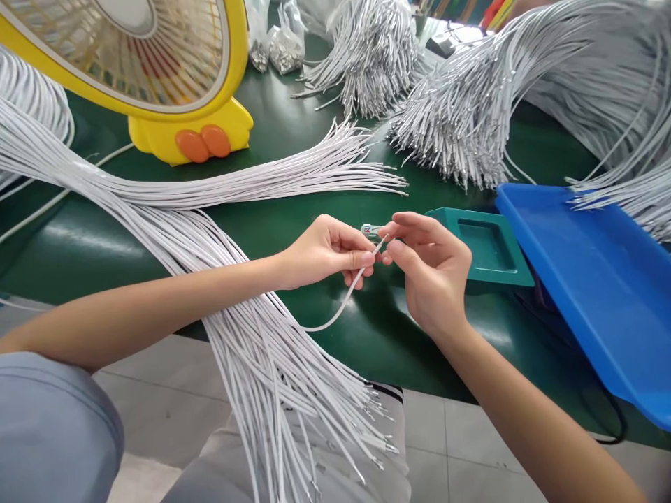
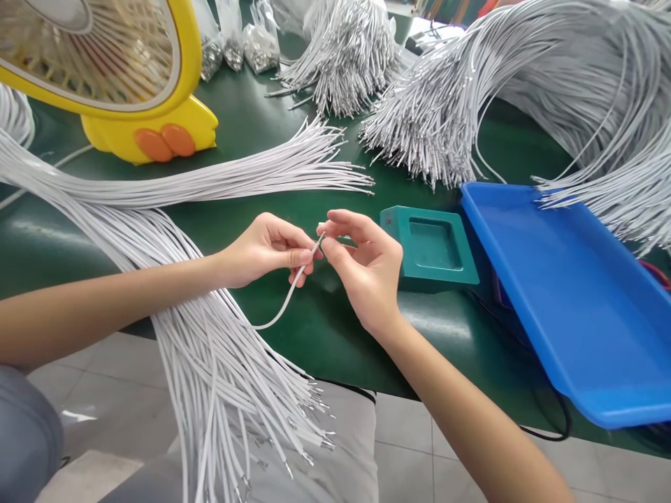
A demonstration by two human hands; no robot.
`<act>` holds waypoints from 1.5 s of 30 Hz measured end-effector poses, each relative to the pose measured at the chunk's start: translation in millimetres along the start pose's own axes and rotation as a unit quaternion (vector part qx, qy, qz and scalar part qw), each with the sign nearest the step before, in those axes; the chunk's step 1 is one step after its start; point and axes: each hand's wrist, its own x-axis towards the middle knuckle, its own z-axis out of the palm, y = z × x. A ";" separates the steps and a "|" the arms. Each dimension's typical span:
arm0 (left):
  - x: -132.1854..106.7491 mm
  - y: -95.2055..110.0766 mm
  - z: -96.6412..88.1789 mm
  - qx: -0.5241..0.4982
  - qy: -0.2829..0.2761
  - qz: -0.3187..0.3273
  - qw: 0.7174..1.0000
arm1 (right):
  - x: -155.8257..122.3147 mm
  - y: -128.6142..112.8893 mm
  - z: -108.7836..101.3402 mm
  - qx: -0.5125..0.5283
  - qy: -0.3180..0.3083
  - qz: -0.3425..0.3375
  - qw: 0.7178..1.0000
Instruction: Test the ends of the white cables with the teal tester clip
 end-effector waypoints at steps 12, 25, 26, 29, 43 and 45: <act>0.6 -2.8 2.6 0.015 0.017 0.020 1.000 | 4.4 -0.1 0.9 0.184 -0.060 0.205 0.960; 1.2 -0.8 1.0 -0.025 0.007 0.010 1.000 | 1.3 -13.0 0.5 0.136 -0.058 0.163 0.975; 1.4 -0.8 0.2 -0.027 0.007 0.008 1.000 | 0.7 -13.1 -0.1 0.119 -0.042 0.142 0.982; 1.5 -1.0 -1.3 -0.028 0.010 -0.003 1.000 | -0.8 -9.6 -1.5 0.070 -0.005 0.092 0.993; 1.9 -0.4 -2.5 -0.086 -0.040 -0.036 0.995 | -1.5 -9.6 -0.5 0.006 -0.036 0.041 0.999; 2.1 -0.8 -2.7 -0.086 -0.045 -0.033 0.995 | -0.9 -11.1 0.0 -0.001 -0.035 0.039 0.999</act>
